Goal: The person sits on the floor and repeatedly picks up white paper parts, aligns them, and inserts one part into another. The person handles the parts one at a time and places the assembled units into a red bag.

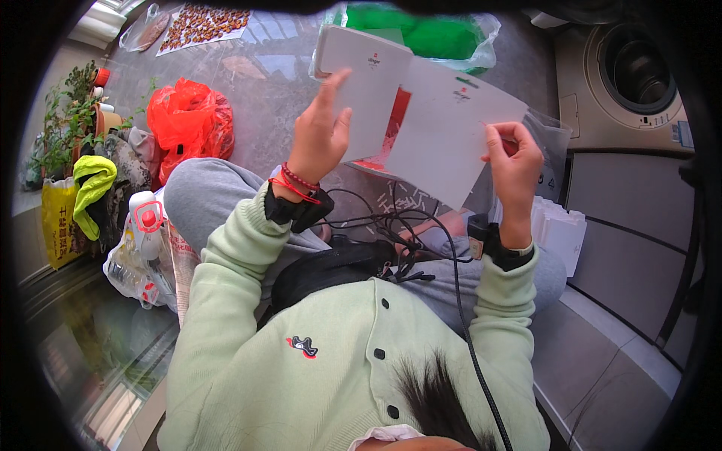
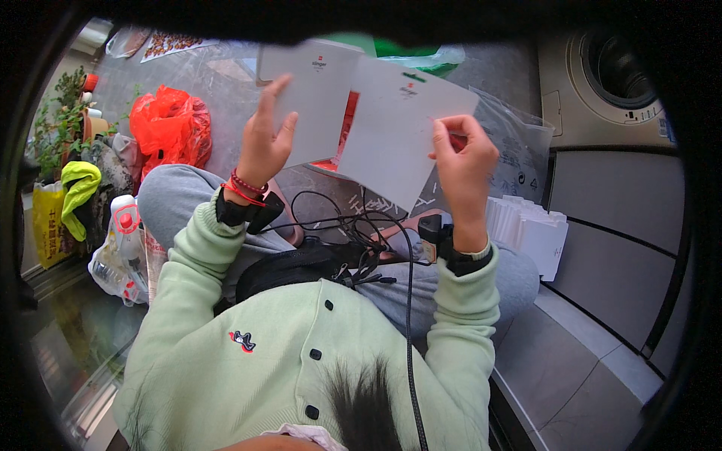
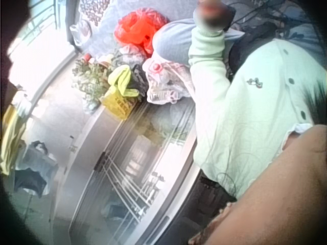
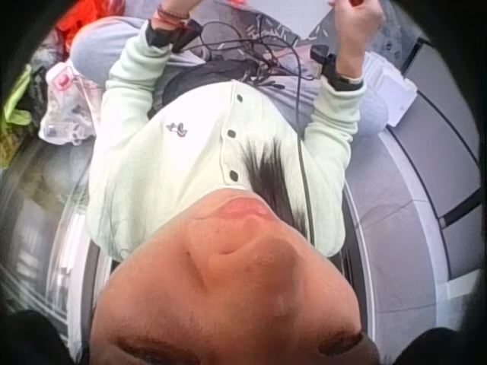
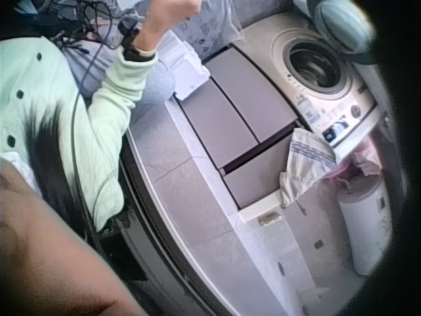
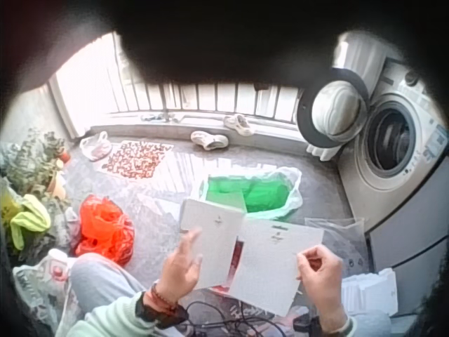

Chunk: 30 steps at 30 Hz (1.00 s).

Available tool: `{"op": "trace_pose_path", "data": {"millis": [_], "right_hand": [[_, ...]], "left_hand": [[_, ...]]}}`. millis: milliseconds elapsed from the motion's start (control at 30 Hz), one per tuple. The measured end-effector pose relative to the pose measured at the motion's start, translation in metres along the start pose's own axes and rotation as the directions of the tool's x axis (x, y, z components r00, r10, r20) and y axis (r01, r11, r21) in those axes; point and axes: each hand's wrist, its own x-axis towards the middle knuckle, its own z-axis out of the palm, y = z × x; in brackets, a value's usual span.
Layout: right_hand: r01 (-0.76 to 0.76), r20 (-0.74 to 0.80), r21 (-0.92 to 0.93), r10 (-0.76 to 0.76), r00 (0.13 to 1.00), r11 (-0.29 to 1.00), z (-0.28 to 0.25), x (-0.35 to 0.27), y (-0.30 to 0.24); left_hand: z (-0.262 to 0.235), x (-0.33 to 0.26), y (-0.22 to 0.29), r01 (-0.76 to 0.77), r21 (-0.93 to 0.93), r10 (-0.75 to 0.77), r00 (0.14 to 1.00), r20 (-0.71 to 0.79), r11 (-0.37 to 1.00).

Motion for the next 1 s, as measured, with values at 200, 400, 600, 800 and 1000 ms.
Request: {"op": "trace_pose_path", "data": {"millis": [200,400,600,800,1000], "right_hand": [[-0.035,-0.145,-0.057,0.027,0.989,0.998,-0.022,0.011,0.012],[-0.085,-0.022,0.235,0.093,0.995,0.968,-0.026,0.011,0.013],[-0.109,0.252,0.495,-0.022,0.968,0.862,-0.018,0.003,0.002],[-0.026,0.346,0.428,-0.137,0.928,0.903,-0.017,-0.001,-0.009],[-0.013,0.448,0.421,-0.195,0.872,0.907,0.000,-0.007,-0.009]], "left_hand": [[-0.012,0.014,-0.006,0.150,-0.460,-0.198,0.979,-0.057,0.875],[-0.034,0.025,-0.009,0.450,-0.784,-0.330,0.885,0.328,0.428],[-0.010,0.010,0.005,0.526,-0.781,-0.232,0.850,0.473,0.335],[-0.011,0.007,0.002,0.502,-0.781,-0.187,0.865,0.466,0.373],[-0.001,0.002,0.002,0.444,-0.759,-0.077,0.881,0.467,0.477]]}}
